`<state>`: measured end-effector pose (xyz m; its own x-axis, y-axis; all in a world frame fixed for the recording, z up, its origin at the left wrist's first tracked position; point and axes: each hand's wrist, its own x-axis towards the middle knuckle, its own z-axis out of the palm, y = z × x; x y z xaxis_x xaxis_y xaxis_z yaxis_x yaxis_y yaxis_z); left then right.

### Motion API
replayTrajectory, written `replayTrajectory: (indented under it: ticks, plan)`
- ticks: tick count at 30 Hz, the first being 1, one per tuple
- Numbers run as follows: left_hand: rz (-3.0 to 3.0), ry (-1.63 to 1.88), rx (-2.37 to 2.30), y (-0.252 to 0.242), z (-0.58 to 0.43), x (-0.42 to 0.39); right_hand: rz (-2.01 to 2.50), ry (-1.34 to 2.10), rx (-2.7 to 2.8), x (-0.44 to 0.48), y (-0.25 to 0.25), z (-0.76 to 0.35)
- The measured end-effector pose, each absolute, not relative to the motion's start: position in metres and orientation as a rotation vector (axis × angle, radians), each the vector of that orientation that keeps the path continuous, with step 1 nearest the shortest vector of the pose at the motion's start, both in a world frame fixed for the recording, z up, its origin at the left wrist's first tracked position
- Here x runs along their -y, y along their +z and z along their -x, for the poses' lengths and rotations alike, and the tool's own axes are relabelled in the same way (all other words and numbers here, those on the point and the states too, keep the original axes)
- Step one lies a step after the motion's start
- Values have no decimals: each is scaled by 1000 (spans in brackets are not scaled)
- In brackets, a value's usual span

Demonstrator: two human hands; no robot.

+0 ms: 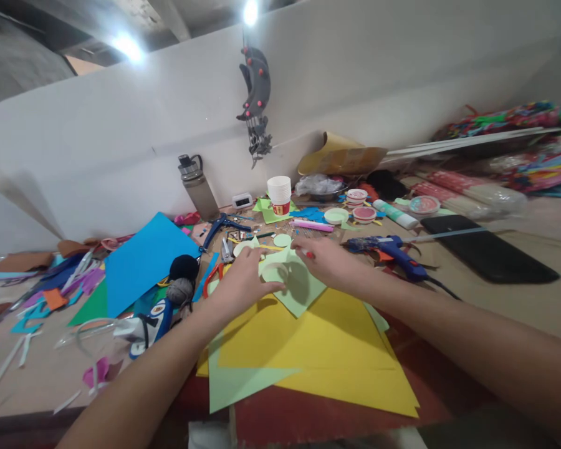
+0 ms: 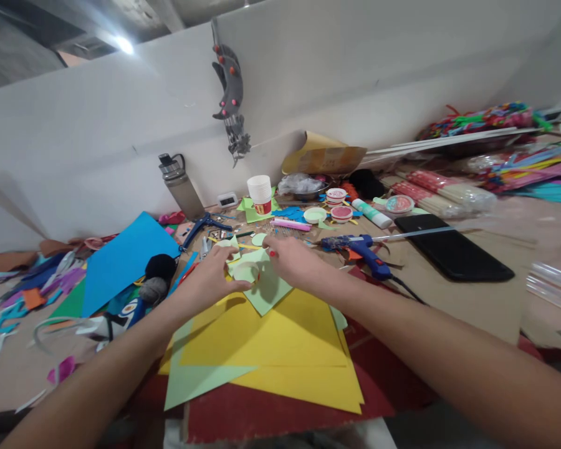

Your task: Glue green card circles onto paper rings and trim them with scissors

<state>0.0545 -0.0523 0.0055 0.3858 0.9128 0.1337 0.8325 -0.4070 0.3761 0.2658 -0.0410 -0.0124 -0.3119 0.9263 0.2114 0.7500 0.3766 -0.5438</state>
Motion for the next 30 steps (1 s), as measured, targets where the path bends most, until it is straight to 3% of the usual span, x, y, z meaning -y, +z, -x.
replayTrajectory:
  ticks: [5, 11, 22, 30]
  plan:
    - [-2501, 375, -1172, 0, -52, 39, 1539, 551, 2082, 68, -13, -251]
    - [-2397, 556, -1253, -10, -43, 34, 1468, 546, 2106, 90, -30, -247]
    - [-2099, 774, -1259, -3, -25, 23, 860, 501, 2491, 84, -37, -281]
    - [-2171, 715, -1196, -9, -31, 25, 984, 410, 2343, 85, -28, -285]
